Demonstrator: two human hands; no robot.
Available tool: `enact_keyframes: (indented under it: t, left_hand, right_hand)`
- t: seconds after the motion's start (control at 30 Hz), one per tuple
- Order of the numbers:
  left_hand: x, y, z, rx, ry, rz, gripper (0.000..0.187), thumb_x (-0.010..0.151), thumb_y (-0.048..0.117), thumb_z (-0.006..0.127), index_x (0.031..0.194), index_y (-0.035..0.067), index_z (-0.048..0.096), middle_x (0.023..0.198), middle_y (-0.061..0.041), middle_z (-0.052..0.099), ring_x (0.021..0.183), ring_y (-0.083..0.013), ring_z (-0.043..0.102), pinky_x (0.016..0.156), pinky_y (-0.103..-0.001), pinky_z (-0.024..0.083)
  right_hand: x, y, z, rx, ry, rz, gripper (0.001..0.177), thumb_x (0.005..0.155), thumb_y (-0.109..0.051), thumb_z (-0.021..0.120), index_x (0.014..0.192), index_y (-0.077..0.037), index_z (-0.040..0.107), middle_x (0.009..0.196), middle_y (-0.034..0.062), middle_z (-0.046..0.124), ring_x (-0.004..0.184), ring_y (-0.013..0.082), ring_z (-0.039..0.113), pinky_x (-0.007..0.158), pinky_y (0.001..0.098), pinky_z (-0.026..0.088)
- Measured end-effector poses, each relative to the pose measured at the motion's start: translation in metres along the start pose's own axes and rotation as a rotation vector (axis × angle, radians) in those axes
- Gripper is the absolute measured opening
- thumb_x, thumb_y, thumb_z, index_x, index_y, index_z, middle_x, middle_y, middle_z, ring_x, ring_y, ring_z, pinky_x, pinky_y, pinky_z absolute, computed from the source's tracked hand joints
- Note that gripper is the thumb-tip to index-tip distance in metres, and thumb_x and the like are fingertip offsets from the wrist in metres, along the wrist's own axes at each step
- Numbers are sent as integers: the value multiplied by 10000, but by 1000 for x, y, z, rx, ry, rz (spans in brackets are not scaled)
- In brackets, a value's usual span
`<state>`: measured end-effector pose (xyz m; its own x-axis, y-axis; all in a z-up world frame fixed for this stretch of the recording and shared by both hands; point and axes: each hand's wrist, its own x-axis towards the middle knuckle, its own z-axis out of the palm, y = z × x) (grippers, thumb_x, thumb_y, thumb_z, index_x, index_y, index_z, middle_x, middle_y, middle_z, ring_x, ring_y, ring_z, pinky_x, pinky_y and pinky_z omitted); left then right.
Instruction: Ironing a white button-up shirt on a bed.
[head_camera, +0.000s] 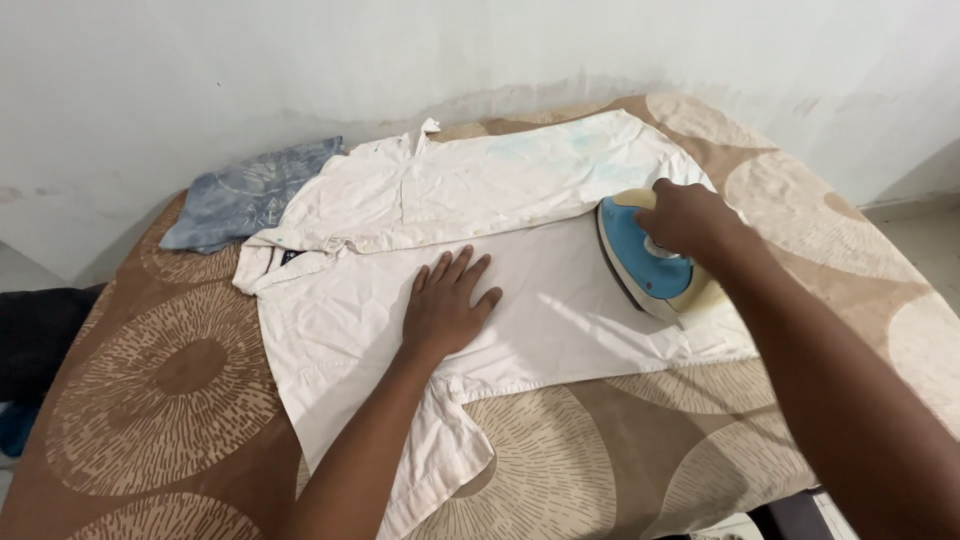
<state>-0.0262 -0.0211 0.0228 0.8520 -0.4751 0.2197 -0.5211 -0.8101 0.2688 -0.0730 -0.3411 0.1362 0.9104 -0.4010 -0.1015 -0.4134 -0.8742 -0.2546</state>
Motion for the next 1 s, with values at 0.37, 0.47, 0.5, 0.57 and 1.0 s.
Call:
enact_keyframes:
  t: [0.37, 0.47, 0.5, 0.57, 1.0]
  left_hand:
    - [4, 0, 6, 25, 29, 8, 641, 962, 545, 515, 1524, 243, 457, 1644, -65, 329, 1511, -300, 281, 1216, -520, 171]
    - [4, 1, 5, 15, 15, -8, 636, 959, 551, 516, 1519, 253, 461, 1642, -54, 334, 1513, -290, 286, 1218, -516, 171]
    - [1, 0, 5, 6, 10, -15, 632, 958, 554, 517, 1516, 262, 465, 1642, -46, 340, 1514, -284, 293, 1221, -512, 175]
    - [0, -2, 5, -7, 13, -15, 624, 959, 551, 519, 1514, 267, 475, 1643, -42, 350, 1515, -284, 303, 1225, -506, 182]
    - [1, 3, 3, 16, 43, -13, 613, 949, 536, 528, 1500, 270, 492, 1632, -32, 368, 1504, -281, 311, 1222, -502, 187]
  right_hand:
    - [-48, 24, -17, 10, -82, 111, 452, 1008, -401, 603, 1399, -175, 603, 1081, 186, 819, 945, 326, 811, 853, 476, 627]
    - [-26, 14, -15, 15, -27, 98, 454, 1024, -402, 593, 1407, -158, 591, 1103, 181, 795, 951, 324, 790, 842, 475, 614]
    - [-19, 11, -13, 24, -1, 86, 465, 1028, -395, 592, 1418, -143, 571, 1110, 184, 781, 953, 326, 776, 828, 479, 613]
    - [-8, 13, -13, 15, -22, 63, 474, 1019, -391, 606, 1413, -130, 572, 1113, 189, 773, 946, 327, 778, 814, 475, 623]
    - [-34, 70, -19, -8, -12, 163, 494, 1000, -413, 632, 1410, -140, 594, 1115, 189, 773, 960, 340, 768, 866, 493, 600]
